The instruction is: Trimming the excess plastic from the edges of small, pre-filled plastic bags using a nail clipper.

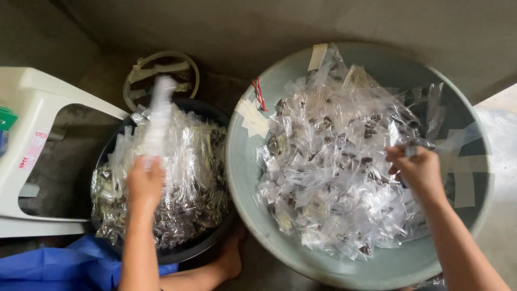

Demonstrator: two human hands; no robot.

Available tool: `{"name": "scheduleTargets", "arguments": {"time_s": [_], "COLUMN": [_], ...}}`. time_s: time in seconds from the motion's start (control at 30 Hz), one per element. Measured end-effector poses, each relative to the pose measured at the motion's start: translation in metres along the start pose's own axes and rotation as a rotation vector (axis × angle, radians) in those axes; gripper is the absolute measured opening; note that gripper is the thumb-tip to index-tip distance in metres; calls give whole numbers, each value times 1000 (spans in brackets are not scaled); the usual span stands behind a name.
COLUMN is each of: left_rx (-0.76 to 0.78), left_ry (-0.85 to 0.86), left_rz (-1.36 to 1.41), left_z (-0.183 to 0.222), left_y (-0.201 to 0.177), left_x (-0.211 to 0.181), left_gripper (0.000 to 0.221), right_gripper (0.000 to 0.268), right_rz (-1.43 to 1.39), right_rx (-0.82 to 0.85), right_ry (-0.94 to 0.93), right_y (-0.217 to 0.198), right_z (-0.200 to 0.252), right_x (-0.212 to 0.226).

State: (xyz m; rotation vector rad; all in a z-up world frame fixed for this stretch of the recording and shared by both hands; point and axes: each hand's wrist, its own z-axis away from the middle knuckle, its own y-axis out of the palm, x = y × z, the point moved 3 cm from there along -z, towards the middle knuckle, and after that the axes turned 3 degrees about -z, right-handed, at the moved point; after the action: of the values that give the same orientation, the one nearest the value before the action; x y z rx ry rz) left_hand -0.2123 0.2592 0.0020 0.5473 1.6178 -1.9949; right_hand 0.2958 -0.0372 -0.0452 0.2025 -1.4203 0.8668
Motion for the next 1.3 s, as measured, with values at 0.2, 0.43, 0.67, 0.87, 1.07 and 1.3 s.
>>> {"name": "scheduleTargets", "arguments": {"time_s": [0.2, 0.43, 0.67, 0.87, 1.07, 1.3], "left_rx": [26, -203, 282, 439, 126, 235], "left_ry": [-209, -47, 768, 926, 608, 646], "left_rz": [-716, -537, 305, -404, -458, -217], "left_z": [-103, -14, 106, 175, 66, 57], "left_y": [110, 72, 206, 382, 390, 319], "left_x": [211, 45, -92, -72, -61, -96], "left_gripper": [69, 77, 30, 90, 54, 25], "right_gripper": [50, 58, 40, 20, 13, 11], "right_rz": [764, 835, 510, 330, -61, -142], "right_rx": [219, 407, 404, 198, 16, -66], "right_ry": [73, 117, 444, 249, -65, -254], "right_y": [50, 50, 47, 12, -41, -64], "right_z": [-14, -14, -17, -2, 54, 86], "right_x": [-72, -97, -135, -46, 58, 91]}}
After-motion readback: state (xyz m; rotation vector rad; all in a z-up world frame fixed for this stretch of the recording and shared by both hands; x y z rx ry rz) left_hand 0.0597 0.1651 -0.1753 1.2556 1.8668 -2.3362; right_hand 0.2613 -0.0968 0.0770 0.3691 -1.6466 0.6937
